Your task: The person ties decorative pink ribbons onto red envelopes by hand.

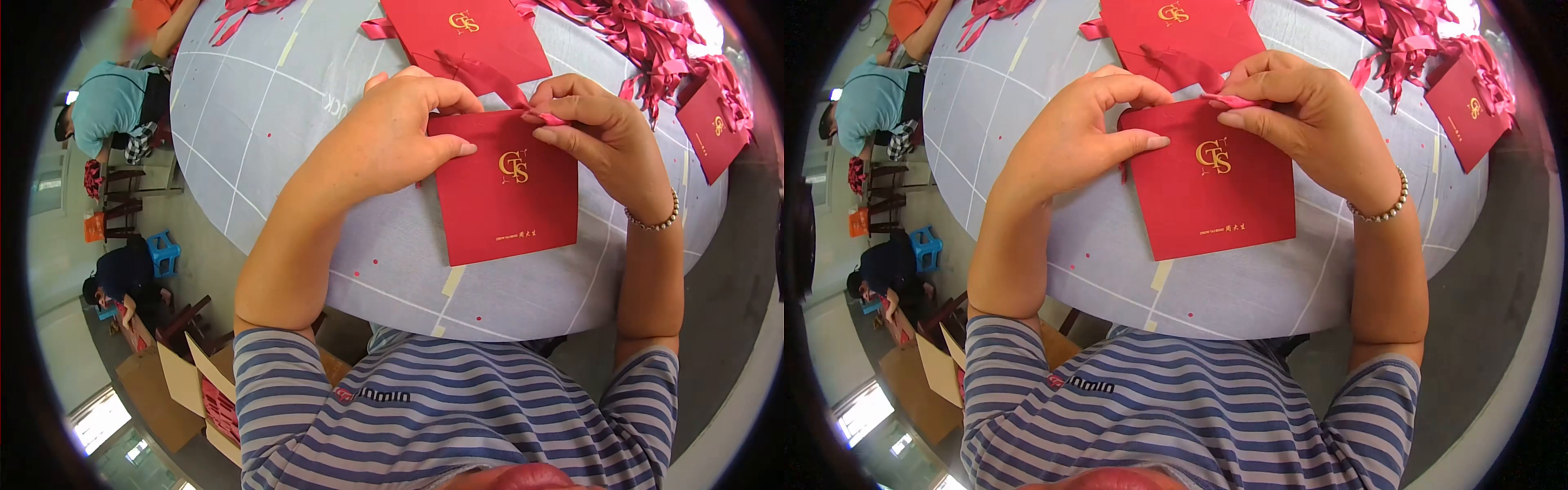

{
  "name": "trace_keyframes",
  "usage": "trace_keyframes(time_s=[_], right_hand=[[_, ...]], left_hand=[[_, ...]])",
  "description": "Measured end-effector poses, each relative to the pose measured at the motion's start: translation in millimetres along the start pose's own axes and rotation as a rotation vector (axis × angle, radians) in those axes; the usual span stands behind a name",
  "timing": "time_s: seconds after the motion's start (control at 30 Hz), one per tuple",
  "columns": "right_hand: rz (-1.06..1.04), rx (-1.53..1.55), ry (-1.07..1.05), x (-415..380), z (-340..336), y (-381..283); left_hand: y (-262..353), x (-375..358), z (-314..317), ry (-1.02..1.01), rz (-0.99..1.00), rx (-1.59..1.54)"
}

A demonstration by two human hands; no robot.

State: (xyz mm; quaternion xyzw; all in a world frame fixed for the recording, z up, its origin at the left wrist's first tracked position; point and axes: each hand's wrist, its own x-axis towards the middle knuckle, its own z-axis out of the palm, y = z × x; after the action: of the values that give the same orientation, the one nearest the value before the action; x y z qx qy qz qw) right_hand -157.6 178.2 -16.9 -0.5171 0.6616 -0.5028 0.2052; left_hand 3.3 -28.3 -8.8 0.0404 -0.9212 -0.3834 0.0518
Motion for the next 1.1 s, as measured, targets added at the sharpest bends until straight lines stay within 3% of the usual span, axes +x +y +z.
trace_keyframes(time_s=[0.13,0.23,0.3,0.33,0.4,0.53,0.6,0.83,0.9,1.1], right_hand=[[-0.027,-0.089,0.019,0,1,-13],[0.133,-0.095,-0.121,0,0,-16],[-0.091,-0.272,-0.129,-1,7,-11],[-0.091,-0.272,-0.13,-1,8,-13],[0.159,-0.1,-0.084,-2,12,-18],[0.328,0.047,-0.028,2,25,-24],[0.086,-0.139,0.075,-2,34,-13],[0.054,-0.153,0.163,-2,50,-11],[-0.073,-0.296,0.168,-1,51,-9],[-0.123,-0.375,0.152,0,54,-9]], left_hand=[[-1,0,-1,0.002,0.047,0.007],[-1,1,1,0.017,0.049,0.015],[0,0,1,0.023,0.043,0.019],[1,0,1,0.031,0.04,0.023],[1,-1,1,0.049,0.044,0.029],[4,-1,3,0.093,0.085,0.083],[5,-1,4,0.112,0.098,0.099],[7,-1,10,0.171,0.128,0.124],[7,-1,11,0.178,0.132,0.137],[4,0,16,0.191,0.153,0.161]])
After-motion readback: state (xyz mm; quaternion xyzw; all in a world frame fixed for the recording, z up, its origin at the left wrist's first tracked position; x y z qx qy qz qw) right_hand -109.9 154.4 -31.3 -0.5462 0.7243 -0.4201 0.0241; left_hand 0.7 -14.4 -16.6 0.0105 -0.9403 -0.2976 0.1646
